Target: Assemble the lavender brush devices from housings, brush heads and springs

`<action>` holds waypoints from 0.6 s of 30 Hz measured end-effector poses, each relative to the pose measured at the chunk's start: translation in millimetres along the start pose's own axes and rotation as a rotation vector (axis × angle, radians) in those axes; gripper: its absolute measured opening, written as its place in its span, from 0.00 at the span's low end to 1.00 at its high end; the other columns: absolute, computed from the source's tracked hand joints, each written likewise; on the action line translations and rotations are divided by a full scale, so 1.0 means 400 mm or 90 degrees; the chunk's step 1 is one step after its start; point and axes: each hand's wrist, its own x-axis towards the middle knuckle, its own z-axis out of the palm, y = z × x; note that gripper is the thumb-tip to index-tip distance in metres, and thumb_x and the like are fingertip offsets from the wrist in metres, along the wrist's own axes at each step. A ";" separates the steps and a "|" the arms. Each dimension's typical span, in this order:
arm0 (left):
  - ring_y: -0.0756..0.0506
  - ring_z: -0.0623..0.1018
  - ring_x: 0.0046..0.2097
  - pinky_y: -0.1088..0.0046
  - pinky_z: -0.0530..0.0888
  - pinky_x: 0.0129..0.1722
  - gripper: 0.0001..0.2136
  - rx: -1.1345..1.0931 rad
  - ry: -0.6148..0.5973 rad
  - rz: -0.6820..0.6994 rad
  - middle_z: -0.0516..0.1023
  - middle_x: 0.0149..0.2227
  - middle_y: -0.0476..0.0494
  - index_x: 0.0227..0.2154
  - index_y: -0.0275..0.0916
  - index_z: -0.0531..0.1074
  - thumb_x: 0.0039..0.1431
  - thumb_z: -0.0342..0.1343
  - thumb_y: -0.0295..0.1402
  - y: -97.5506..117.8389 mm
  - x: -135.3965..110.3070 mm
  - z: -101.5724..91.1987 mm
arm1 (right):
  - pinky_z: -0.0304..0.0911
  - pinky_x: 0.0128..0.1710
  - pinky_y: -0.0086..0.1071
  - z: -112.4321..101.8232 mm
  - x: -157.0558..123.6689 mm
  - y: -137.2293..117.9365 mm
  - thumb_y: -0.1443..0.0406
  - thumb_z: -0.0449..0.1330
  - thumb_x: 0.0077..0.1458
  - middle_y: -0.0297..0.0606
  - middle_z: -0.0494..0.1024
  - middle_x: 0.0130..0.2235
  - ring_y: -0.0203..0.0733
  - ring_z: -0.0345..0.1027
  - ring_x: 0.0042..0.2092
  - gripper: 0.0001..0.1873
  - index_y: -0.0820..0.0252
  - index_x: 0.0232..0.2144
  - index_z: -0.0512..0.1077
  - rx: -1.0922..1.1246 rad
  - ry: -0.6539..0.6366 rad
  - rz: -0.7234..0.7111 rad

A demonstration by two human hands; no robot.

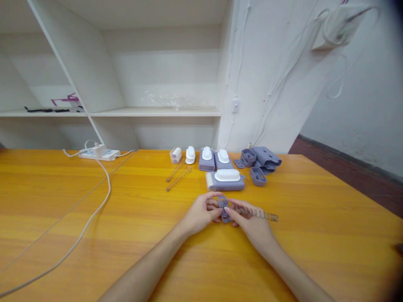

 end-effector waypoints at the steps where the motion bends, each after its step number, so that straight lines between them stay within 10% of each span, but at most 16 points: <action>1: 0.49 0.77 0.28 0.74 0.73 0.28 0.24 -0.001 0.004 -0.003 0.76 0.34 0.42 0.48 0.35 0.64 0.47 0.61 0.34 -0.002 0.001 0.000 | 0.68 0.23 0.30 0.000 0.002 0.001 0.59 0.64 0.43 0.38 0.77 0.29 0.39 0.71 0.26 0.19 0.62 0.39 0.75 -0.008 -0.002 -0.005; 18: 0.48 0.78 0.28 0.73 0.75 0.29 0.27 -0.058 0.007 -0.007 0.77 0.31 0.42 0.48 0.34 0.63 0.46 0.64 0.38 0.017 -0.003 -0.010 | 0.70 0.28 0.34 0.001 0.004 0.048 0.57 0.61 0.48 0.42 0.76 0.37 0.43 0.72 0.32 0.15 0.60 0.36 0.71 -0.162 0.045 -0.128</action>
